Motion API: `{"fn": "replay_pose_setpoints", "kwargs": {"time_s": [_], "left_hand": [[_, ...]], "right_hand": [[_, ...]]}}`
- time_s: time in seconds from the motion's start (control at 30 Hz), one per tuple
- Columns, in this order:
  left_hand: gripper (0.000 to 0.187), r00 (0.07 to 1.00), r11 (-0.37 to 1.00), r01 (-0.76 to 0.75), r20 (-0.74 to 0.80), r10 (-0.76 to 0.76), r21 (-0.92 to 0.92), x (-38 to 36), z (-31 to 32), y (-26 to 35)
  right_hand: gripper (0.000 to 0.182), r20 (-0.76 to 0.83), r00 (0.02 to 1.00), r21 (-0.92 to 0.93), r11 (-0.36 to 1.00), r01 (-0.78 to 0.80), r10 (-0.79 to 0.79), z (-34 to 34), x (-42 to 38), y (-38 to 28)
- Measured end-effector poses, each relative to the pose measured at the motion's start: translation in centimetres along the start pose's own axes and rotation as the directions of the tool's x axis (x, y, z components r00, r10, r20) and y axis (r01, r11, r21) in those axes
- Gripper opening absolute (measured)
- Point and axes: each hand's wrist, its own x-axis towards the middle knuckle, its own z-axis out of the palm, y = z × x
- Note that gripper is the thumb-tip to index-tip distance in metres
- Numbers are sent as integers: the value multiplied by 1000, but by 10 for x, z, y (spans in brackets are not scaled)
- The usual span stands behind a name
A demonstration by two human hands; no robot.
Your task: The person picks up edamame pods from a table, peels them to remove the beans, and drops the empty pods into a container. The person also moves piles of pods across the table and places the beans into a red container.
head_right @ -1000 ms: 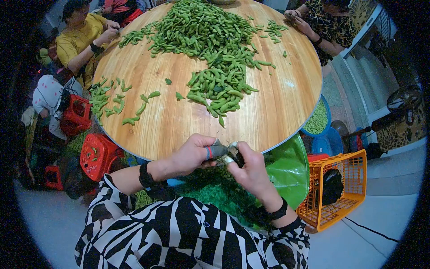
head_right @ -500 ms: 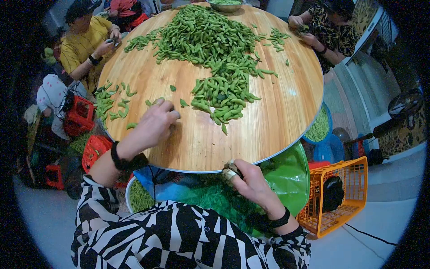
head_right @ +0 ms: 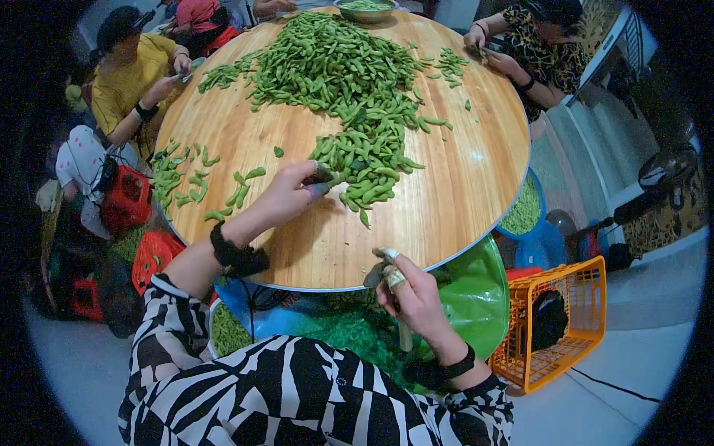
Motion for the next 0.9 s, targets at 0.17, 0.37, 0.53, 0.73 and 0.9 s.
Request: {"fn": "replay_pose_setpoints", "kwargs": {"time_s": [0.17, 0.37, 0.53, 0.73, 0.9], "left_hand": [[17, 931, 681, 342, 330, -154, -647, -35, 11, 64], [25, 895, 559, 414, 432, -109, -718, -49, 35, 78], [27, 899, 585, 412, 417, -136, -698, -51, 39, 76], [27, 929, 620, 343, 353, -111, -706, -54, 41, 74], [27, 933, 650, 318, 348, -87, -690, -56, 43, 77]], "right_hand": [[38, -49, 998, 276, 959, 59, -47, 3, 7, -5], [42, 32, 999, 477, 879, 11, -31, 9, 6, -8], [42, -7, 1000, 543, 839, 27, -27, 15, 3, -8], [44, 52, 997, 607, 795, 9, -52, 14, 0, -8], [42, 1, 999, 562, 827, 34, -42, 14, -1, -4]]}}
